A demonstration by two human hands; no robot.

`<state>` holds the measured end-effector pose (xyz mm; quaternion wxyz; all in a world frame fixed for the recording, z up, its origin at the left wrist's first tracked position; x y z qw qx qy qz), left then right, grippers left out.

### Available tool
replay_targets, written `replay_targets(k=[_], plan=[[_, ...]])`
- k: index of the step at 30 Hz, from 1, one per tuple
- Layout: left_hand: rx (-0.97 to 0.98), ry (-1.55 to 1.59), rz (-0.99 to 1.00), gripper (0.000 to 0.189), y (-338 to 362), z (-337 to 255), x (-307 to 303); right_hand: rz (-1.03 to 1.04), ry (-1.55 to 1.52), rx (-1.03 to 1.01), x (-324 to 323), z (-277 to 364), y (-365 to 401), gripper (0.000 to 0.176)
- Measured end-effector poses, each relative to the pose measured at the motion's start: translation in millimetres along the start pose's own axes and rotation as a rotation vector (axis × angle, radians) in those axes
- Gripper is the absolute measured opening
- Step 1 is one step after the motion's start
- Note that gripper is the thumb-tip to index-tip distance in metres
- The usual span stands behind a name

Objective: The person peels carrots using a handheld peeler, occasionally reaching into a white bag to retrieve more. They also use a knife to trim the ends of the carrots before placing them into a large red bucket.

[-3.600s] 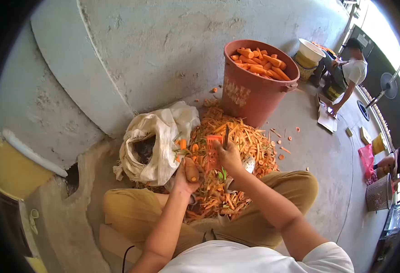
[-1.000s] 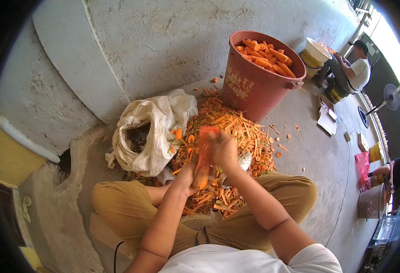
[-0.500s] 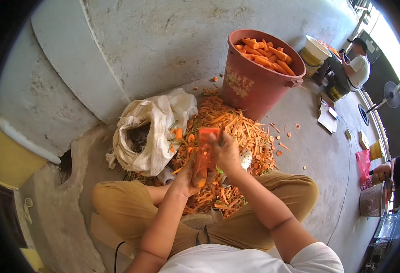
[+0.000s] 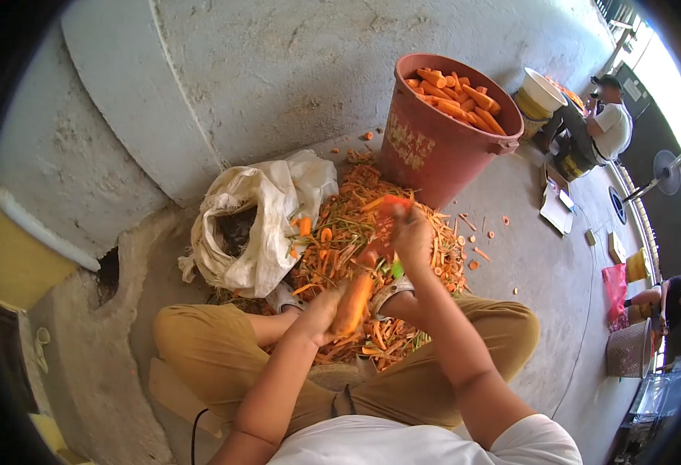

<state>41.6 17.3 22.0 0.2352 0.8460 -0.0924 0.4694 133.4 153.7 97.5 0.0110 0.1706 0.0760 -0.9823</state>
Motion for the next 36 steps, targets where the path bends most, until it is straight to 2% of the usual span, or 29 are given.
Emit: replay_targets(k=[1,2,3,4,6,7,8,9,10,11,12,15,18,21,23,24,27,28,31,32,33,34,36], plan=[[0.019,0.007,-0.080,0.035,3,5,3,-0.124,0.129,-0.086,-16,-8,-17,0.017],[0.038,0.011,-0.162,0.038,6,10,9,-0.156,0.142,-0.030,-28,-41,-40,0.018],[0.057,0.017,-0.247,0.041,9,13,9,-0.185,0.156,0.027,-33,-44,-47,0.019],[-0.021,0.044,-0.011,0.043,8,10,15,-0.174,0.177,0.032,-33,-48,-46,0.020],[0.045,0.087,-0.207,0.042,6,2,0,-0.158,0.225,0.035,-39,-44,-40,0.021],[0.075,0.108,-0.301,0.041,5,0,-7,-0.054,0.000,0.035,-25,-36,-31,0.021],[0.105,0.108,-0.331,0.038,2,0,-15,0.009,-0.379,0.029,-14,-25,-16,0.018],[0.109,0.112,-0.295,0.038,-2,0,-16,0.127,-0.364,0.032,-5,-1,-2,0.017],[0.112,0.115,-0.261,0.038,-5,-1,-16,0.182,-0.440,0.121,10,-15,6,0.016],[0.114,0.118,-0.228,0.038,-7,-2,-15,0.252,-0.522,0.202,16,1,22,0.015],[0.066,0.187,-0.150,0.038,-3,-8,7,0.299,-0.440,0.146,32,-19,27,0.016],[0.087,0.300,-0.267,0.035,-6,-6,-5,0.334,-0.034,-0.061,34,4,47,0.016],[0.079,0.187,-0.300,0.031,-2,-9,-7,0.288,-0.002,-0.205,35,11,50,0.016],[0.128,0.194,-0.293,0.032,-4,-8,-8,0.225,0.122,-0.124,28,13,45,0.018],[0.064,0.116,-0.127,0.033,0,2,-10,0.085,-0.025,-0.030,16,-2,18,0.021],[0.034,0.078,-0.043,0.034,2,7,-9,0.005,0.016,-0.054,9,-15,1,0.022],[0.014,0.092,-0.214,0.038,12,14,-3,-0.175,0.240,-0.062,-19,-40,-32,0.024],[0.084,0.131,-0.222,0.035,11,8,1,-0.140,0.214,-0.060,-24,-42,-34,0.021],[0.098,0.160,-0.164,0.034,9,-7,-11,-0.002,-0.161,-0.030,-10,-25,-13,0.023],[0.117,0.295,0.065,0.033,0,-7,-13,0.090,-0.250,0.046,-4,-7,1,0.023],[0.110,0.286,0.000,0.033,-1,-8,-12,0.171,-0.580,0.194,11,-5,11,0.021],[0.102,0.276,-0.067,0.032,-1,-10,-7,0.222,-0.597,0.259,14,10,26,0.019],[0.079,0.249,-0.158,0.032,-1,-9,-8,0.261,-0.308,0.010,26,6,36,0.015]])
Point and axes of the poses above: each hand's wrist, its own y-axis away from the middle knuckle, its own x-axis out of the palm, z = x × y, the point moved 5 cm from there along -y, towards the middle knuckle
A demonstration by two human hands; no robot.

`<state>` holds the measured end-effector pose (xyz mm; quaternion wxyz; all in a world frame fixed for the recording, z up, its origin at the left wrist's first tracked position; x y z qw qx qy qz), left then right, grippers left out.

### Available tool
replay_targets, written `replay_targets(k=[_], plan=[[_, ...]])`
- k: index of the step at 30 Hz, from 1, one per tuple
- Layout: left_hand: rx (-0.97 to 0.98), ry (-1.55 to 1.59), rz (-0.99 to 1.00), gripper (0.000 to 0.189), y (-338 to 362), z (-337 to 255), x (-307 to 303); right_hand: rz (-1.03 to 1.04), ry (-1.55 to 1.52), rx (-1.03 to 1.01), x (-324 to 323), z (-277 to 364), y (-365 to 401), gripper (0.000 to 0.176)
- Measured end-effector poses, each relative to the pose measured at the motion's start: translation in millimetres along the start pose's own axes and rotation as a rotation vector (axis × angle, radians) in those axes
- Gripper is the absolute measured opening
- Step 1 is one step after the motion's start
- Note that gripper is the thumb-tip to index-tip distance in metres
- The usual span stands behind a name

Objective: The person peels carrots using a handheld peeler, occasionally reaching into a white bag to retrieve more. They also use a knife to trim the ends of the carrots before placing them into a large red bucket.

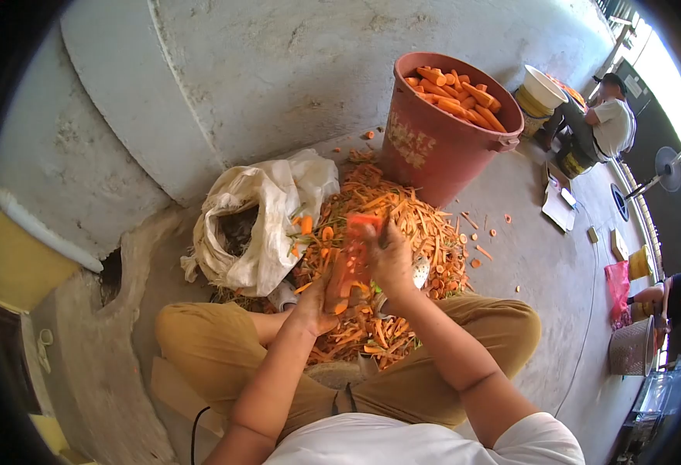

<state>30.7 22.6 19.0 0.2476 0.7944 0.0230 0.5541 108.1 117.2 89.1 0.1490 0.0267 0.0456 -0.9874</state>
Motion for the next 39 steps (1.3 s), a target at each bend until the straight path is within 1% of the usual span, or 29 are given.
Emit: replay_targets(k=[1,2,4,5,7,8,10,11,12,13,14,15,17,18,20,21,22,24,25,27,28,31,34,37,38,39], plan=[[-0.008,-0.017,-0.025,0.032,-1,1,-2,0.036,0.161,-0.099,5,-2,2,0.014],[-0.013,-0.032,-0.050,0.031,-2,1,-4,0.031,0.245,-0.118,6,-6,6,0.014],[0.018,-0.004,-0.085,0.031,-4,1,-2,0.026,0.413,-0.154,9,9,13,0.014],[0.035,0.011,-0.104,0.031,-5,2,0,0.019,0.446,-0.135,9,11,14,0.015],[0.058,-0.085,-0.197,0.032,3,-1,12,0.007,0.511,-0.100,7,14,13,0.016],[0.068,-0.135,-0.245,0.033,7,-2,15,-0.032,0.481,-0.091,4,9,10,0.016],[0.011,-0.187,-0.064,0.033,2,3,3,-0.113,0.422,-0.073,-5,1,-3,0.016],[-0.017,-0.212,0.028,0.034,1,7,-2,-0.193,0.283,-0.092,-16,7,-11,0.017],[-0.041,-0.175,0.062,0.035,6,12,-3,-0.270,0.143,-0.110,-29,18,-20,0.017],[-0.064,-0.140,0.094,0.038,11,18,-3,-0.343,0.440,-0.162,-48,1,-34,0.018],[-0.088,-0.108,0.126,0.040,15,21,-2,-0.389,0.489,-0.117,-63,-5,-41,0.025],[-0.070,-0.095,0.117,0.038,16,18,1,-0.430,0.520,-0.145,-71,-4,-47,0.026],[-0.032,-0.063,0.098,0.033,18,9,7,-0.437,0.371,-0.116,-79,-13,-46,0.025],[-0.005,-0.073,-0.078,0.031,13,6,-5,-0.376,0.276,-0.113,-72,-5,-42,0.024],[0.021,-0.075,-0.017,0.031,4,0,-5,-0.260,0.086,-0.108,-48,6,-26,0.024],[0.033,-0.077,0.014,0.031,-1,-1,-7,-0.209,0.154,-0.097,-41,-7,-24,0.023],[0.034,-0.051,0.069,0.032,-3,-2,-6,-0.102,-0.156,0.092,-22,-7,-14,0.021],[0.083,-0.019,-0.033,0.032,-4,-1,-3,0.002,-0.040,-0.043,-2,-5,0,0.018],[0.109,-0.002,-0.084,0.032,-4,-1,-3,0.008,0.083,-0.078,2,-3,4,0.017],[0.058,0.077,0.028,0.033,-7,-1,-3,0.025,0.331,-0.148,9,3,11,0.019],[0.034,0.118,0.083,0.033,-7,0,-3,0.006,0.278,-0.180,10,7,13,0.021],[0.043,-0.013,-0.115,0.035,-8,4,-11,0.012,0.432,-0.124,9,7,14,0.019],[-0.044,-0.007,0.232,0.034,-4,12,-11,-0.156,0.371,-0.029,-13,-3,-10,0.018],[-0.067,-0.139,-0.018,0.031,17,23,-7,-0.399,0.541,-0.130,-58,-1,-37,0.016],[-0.036,-0.117,-0.036,0.033,19,23,0,-0.439,0.602,-0.066,-71,-9,-45,0.016],[-0.035,-0.098,-0.036,0.034,16,20,0,-0.427,0.557,-0.080,-70,-7,-44,0.016]])
Point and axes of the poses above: each hand's wrist, its own y-axis away from the middle knuckle, its own x-axis out of the palm, z = x × y, the point moved 5 cm from there along -y, towards the middle knuckle
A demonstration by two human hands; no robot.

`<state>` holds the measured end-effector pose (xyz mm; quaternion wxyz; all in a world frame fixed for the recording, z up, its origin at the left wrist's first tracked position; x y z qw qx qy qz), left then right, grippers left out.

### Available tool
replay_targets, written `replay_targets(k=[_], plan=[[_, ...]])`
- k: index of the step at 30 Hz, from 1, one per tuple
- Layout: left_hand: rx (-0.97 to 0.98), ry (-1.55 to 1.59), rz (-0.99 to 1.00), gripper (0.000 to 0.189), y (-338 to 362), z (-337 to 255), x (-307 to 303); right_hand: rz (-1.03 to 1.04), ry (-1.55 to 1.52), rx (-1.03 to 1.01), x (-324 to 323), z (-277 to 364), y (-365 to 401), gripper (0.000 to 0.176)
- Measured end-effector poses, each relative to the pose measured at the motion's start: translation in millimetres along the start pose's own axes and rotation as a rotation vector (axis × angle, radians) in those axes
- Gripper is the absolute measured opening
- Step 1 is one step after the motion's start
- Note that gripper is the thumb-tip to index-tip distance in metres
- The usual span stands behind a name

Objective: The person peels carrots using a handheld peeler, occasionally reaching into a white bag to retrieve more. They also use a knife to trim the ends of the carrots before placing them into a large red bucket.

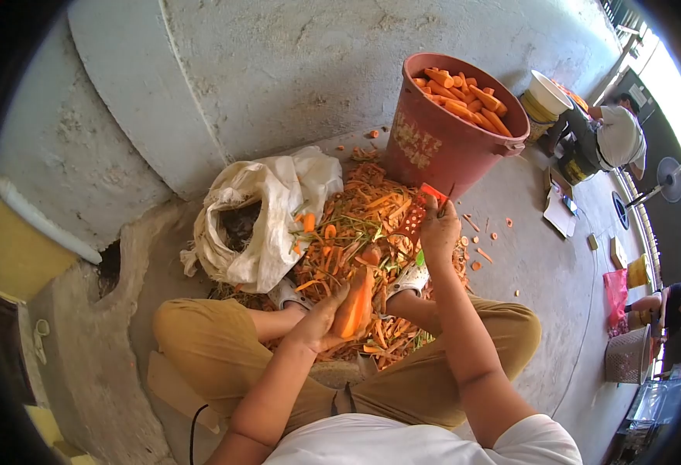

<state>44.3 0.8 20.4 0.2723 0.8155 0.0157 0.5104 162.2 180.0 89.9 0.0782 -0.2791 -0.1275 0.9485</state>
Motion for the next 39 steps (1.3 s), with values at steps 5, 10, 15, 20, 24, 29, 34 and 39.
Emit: replay_targets(k=[5,10,15,20,24,29,34,39], plan=[[0.050,0.191,0.160,0.036,-26,-13,-13,0.242,-0.502,0.211,5,41,40,0.012],[0.127,0.211,0.179,0.033,-19,-21,8,0.397,-0.251,-0.098,31,46,77,0.016],[0.112,0.042,0.006,0.036,-16,-16,2,0.372,-0.211,-0.128,34,41,77,0.016],[-0.071,0.079,0.314,0.042,-8,6,-13,0.119,-0.314,0.024,6,31,24,0.016],[0.019,-0.123,-0.040,0.045,5,-7,-8,0.146,-0.369,0.181,1,9,10,0.018],[0.109,0.193,0.099,0.032,-17,-13,-5,0.351,-0.745,0.228,20,39,54,0.017],[0.119,0.295,-0.062,0.032,-19,-15,3,0.462,-0.014,-0.207,35,43,89,0.018],[0.006,0.048,0.110,0.034,-16,-10,-9,0.338,-0.099,0.034,29,34,64,0.021]])
Point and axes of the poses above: each hand's wrist, its own y-axis away from the middle knuckle, its own x-axis out of the palm, z = x × y, the point moved 5 cm from there along -y, towards the middle knuckle
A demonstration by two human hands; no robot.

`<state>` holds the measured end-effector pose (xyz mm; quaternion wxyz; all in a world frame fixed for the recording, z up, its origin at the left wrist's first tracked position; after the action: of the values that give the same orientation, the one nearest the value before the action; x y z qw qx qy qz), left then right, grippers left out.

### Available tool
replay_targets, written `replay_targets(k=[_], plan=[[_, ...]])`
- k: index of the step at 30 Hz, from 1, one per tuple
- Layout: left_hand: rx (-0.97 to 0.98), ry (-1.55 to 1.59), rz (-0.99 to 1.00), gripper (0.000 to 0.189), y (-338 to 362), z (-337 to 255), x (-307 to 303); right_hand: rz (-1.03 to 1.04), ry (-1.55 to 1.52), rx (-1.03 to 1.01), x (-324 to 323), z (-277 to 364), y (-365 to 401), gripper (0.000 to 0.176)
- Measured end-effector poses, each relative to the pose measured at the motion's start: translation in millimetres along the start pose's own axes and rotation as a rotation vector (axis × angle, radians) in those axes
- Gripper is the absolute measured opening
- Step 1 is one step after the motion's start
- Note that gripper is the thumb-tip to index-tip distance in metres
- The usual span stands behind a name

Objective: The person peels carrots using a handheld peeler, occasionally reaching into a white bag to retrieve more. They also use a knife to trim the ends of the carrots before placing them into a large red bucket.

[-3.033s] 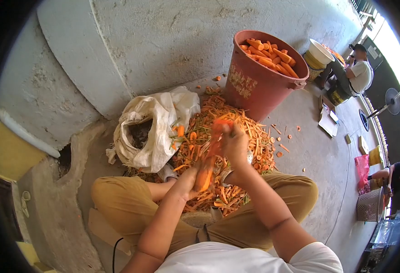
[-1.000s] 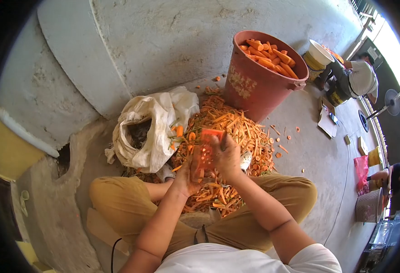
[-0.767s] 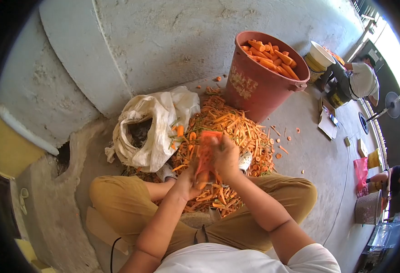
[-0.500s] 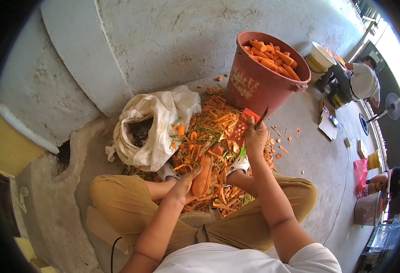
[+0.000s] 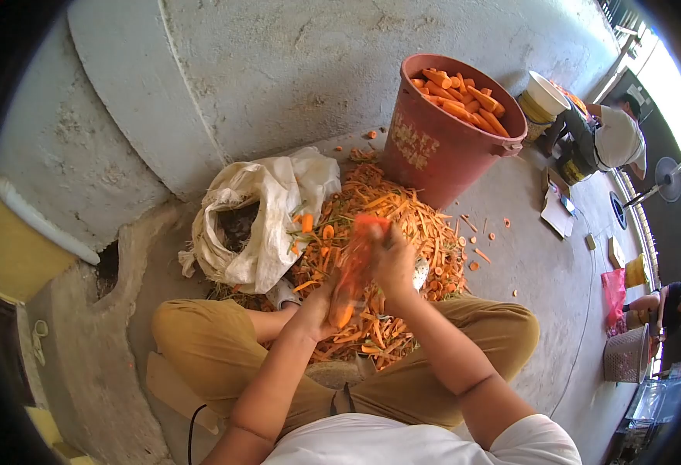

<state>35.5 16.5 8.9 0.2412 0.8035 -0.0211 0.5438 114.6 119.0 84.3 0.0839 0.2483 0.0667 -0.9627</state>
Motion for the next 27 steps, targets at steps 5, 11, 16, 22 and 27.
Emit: replay_targets(k=[5,11,16,22,27], plan=[[-0.010,-0.075,-0.069,0.031,13,11,10,-0.280,-0.129,-0.046,-48,-8,-38,0.016],[0.042,0.090,0.056,0.040,-5,-2,-18,-0.018,-0.706,0.047,-10,-7,-14,0.015],[0.174,0.023,-0.151,0.040,0,-9,5,0.146,-0.003,-0.174,11,16,23,0.020],[-0.037,-0.138,0.020,0.047,14,5,12,-0.075,-0.210,-0.004,-11,10,-5,0.019],[-0.040,-0.216,0.159,0.050,24,7,9,-0.301,-0.235,0.019,-63,-41,-54,0.021]])
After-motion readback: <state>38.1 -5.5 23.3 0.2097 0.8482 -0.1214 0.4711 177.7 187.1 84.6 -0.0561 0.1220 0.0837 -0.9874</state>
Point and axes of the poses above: each hand's wrist, its own y-axis away from the middle knuckle, its own x-axis out of the palm, z = x × y, the point moved 5 cm from there along -y, towards the middle knuckle
